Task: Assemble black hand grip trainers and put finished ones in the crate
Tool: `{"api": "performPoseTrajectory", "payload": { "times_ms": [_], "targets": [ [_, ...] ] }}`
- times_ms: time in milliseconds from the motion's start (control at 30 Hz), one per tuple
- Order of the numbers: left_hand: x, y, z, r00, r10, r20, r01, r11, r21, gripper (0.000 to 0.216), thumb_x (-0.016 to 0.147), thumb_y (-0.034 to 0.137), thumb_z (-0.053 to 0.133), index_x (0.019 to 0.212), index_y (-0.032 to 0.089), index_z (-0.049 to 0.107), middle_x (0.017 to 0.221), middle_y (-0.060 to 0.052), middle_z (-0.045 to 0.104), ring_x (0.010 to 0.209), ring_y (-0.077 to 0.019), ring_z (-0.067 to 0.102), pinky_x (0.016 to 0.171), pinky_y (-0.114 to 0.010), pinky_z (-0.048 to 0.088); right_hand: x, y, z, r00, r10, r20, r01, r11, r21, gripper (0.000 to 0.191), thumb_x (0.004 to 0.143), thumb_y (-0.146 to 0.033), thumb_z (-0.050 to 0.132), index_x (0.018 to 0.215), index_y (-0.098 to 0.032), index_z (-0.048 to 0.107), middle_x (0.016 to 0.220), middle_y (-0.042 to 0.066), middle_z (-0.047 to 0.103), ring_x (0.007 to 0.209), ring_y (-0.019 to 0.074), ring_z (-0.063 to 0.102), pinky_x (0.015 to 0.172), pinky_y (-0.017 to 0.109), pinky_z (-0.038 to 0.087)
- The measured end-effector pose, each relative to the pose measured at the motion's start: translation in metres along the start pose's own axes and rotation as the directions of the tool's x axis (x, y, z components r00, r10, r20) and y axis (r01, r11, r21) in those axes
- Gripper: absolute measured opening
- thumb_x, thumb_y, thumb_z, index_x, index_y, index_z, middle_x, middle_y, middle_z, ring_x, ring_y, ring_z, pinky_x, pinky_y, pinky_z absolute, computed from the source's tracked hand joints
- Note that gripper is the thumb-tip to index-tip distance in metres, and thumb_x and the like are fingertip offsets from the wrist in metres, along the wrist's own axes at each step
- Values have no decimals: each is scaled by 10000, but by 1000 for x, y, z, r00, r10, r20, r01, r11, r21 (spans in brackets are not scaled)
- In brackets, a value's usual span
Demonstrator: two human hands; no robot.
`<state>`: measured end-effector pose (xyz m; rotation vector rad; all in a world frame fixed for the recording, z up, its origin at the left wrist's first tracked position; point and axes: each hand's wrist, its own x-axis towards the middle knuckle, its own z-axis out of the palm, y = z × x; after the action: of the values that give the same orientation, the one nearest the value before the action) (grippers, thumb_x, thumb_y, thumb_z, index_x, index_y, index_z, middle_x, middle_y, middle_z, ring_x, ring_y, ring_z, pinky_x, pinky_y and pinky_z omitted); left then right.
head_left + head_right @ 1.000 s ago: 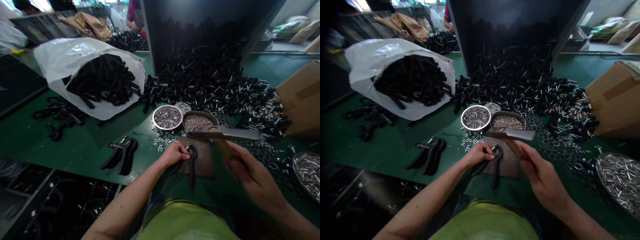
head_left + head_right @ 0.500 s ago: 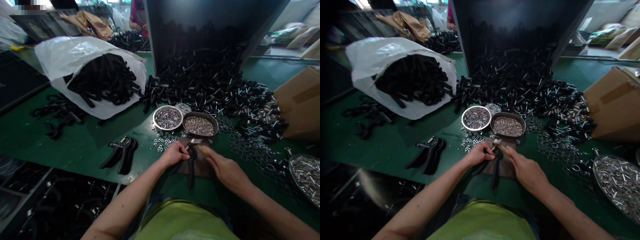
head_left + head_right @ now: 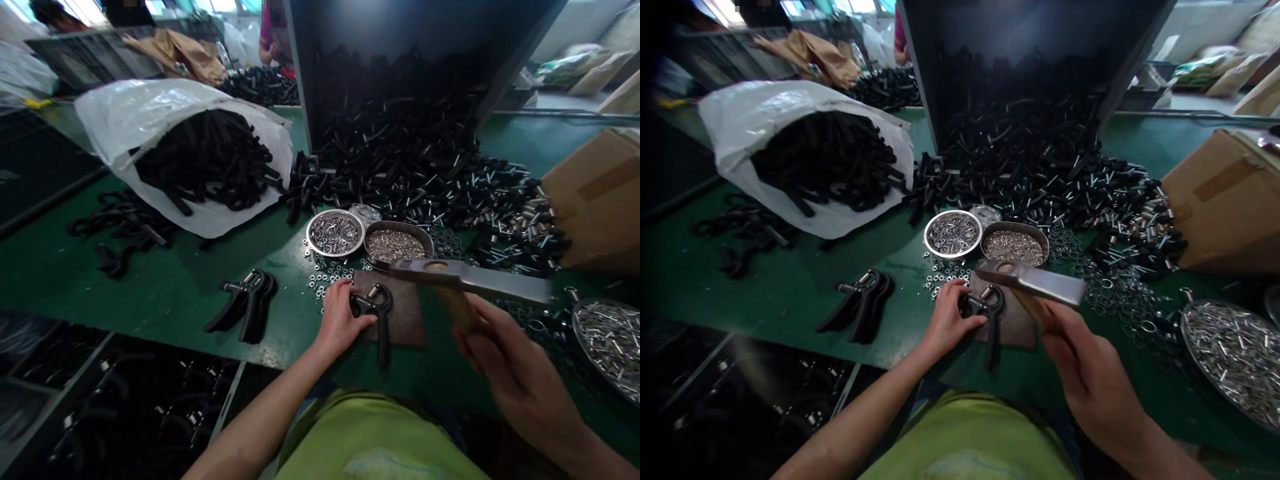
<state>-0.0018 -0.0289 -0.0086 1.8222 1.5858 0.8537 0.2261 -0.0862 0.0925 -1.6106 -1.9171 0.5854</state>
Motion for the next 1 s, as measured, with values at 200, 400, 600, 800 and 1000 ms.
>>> {"api": "performPoseTrajectory", "payload": {
  "times_ms": [200,400,600,800,1000],
  "targets": [
    [-26,4,1,996,-81,45,75,991,109,225,739,223,660,906,195,510,930,-36,530,897,-204,531,783,-326,441,2,23,30,955,-9,297,57,987,-152,397,897,-318,375,1253,-272,544,1042,68,708,859,267,691,743,404,563],
    [-25,1,6,992,-81,94,62,981,183,123,772,227,601,861,190,524,890,-40,555,821,-196,546,719,-308,434,4,12,21,994,-73,83,80,993,-83,410,918,-291,359,1303,-256,495,1106,78,685,948,233,671,800,338,548],
    [-24,2,5,991,-36,128,6,974,226,69,787,210,562,835,195,514,881,-39,556,811,-188,541,710,-295,426,9,23,32,940,-44,339,98,985,-145,427,916,-274,377,1336,-275,453,1205,43,640,968,235,667,796,380,557],
    [-21,1,7,994,-20,106,-4,975,221,61,771,192,564,800,196,511,849,-27,554,787,-175,533,686,-275,410,33,34,33,989,-77,123,97,982,-164,427,933,-286,340,1344,-220,432,1187,75,649,980,242,661,788,365,548],
    [-11,-3,-16,995,-52,88,34,979,200,110,722,213,622,738,192,516,748,6,554,700,-147,529,615,-244,376,24,76,39,980,75,186,-6,937,-348,461,941,-396,307,1383,-301,398,1153,42,668,845,260,690,670,379,551]
  ]
}}
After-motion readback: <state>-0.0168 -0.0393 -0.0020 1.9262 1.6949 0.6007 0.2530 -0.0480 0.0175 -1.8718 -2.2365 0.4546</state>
